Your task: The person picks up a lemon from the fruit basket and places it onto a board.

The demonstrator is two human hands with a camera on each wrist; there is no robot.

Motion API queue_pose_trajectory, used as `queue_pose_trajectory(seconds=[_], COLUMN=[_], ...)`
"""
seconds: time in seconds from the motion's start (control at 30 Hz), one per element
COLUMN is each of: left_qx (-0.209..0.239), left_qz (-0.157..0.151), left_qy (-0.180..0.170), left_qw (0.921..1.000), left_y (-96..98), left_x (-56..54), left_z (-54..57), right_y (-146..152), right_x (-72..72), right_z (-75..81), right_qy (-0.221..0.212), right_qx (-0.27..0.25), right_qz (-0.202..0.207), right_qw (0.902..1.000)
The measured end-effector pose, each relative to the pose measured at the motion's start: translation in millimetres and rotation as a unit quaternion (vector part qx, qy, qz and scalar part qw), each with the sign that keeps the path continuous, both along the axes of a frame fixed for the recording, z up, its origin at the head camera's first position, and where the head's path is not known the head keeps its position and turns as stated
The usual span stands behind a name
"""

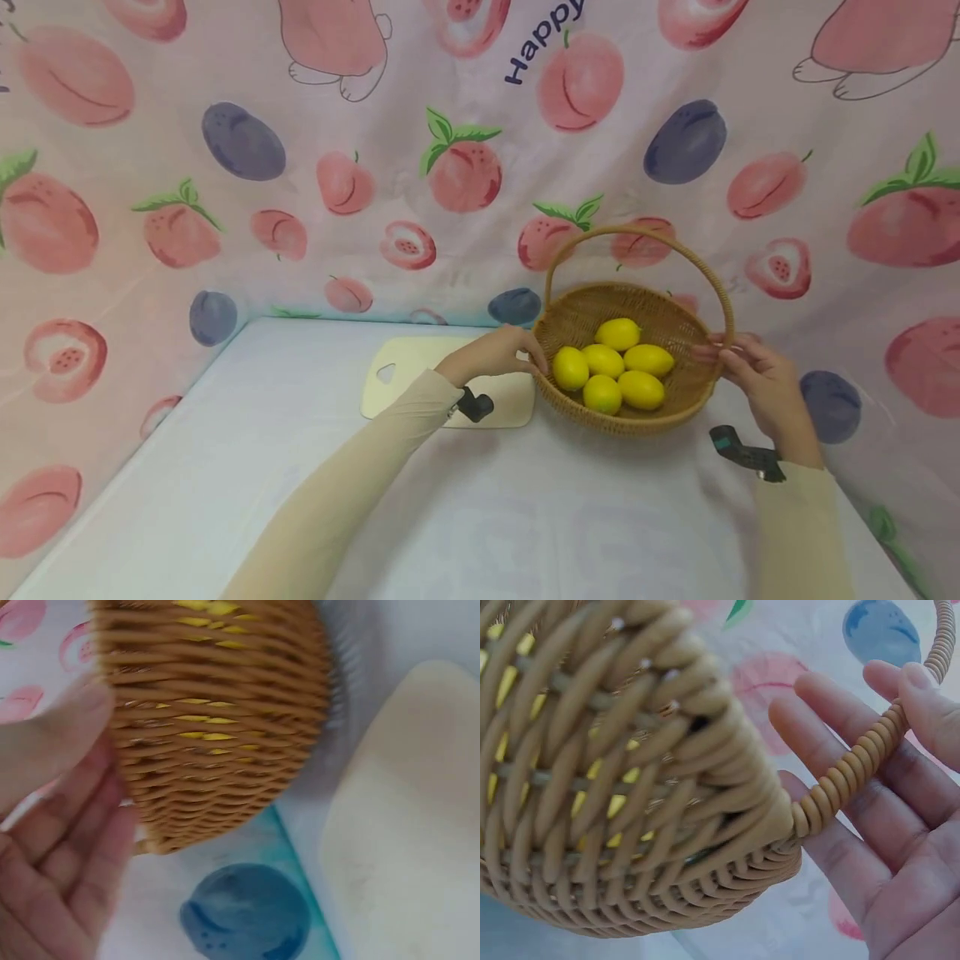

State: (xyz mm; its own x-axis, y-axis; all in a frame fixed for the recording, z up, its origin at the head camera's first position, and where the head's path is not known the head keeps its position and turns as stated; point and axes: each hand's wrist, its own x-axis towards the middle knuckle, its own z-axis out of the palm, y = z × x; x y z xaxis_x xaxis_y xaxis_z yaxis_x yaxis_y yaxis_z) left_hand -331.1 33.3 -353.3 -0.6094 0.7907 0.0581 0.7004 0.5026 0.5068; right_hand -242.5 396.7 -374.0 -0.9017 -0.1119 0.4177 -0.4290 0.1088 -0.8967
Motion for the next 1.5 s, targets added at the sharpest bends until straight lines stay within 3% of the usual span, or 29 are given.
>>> queue_pose_trajectory(seconds=[0.2,0.47,0.67,0.83,1.07,1.3,1.5], left_qx=[-0.03,-0.063,-0.003,0.046,0.056,0.035,0.0], left_qz=[-0.012,0.009,0.045,0.079,0.098,0.107,0.102], left_qy=[-0.017,-0.08,-0.132,-0.172,-0.207,-0.192,-0.195], left_qw=[0.9993,0.9947,0.9903,0.9809,0.9718,0.9748,0.9755], left_y=[0.7,17.0,33.3,46.1,58.9,58.6,58.2], left_x=[-9.9,-23.1,-30.2,-32.4,-38.7,-35.1,-37.0], left_z=[14.1,32.4,40.0,34.5,15.1,8.5,4.5], right_y=[-6,-2,-2,-3,-4,-4,-6], right_x=[-1.2,0.0,1.2,1.7,6.9,7.4,5.6], right_z=[1.8,-2.6,-6.2,-6.9,-6.9,-5.7,-5.9], right_qy=[0.022,0.009,0.02,0.032,0.071,0.085,0.081], right_qx=[-0.03,-0.001,-0.001,-0.001,0.032,0.066,0.055], right_qz=[0.028,-0.01,-0.011,-0.016,-0.027,-0.046,-0.048], right_qw=[0.9989,0.9999,0.9997,0.9994,0.9966,0.9931,0.994])
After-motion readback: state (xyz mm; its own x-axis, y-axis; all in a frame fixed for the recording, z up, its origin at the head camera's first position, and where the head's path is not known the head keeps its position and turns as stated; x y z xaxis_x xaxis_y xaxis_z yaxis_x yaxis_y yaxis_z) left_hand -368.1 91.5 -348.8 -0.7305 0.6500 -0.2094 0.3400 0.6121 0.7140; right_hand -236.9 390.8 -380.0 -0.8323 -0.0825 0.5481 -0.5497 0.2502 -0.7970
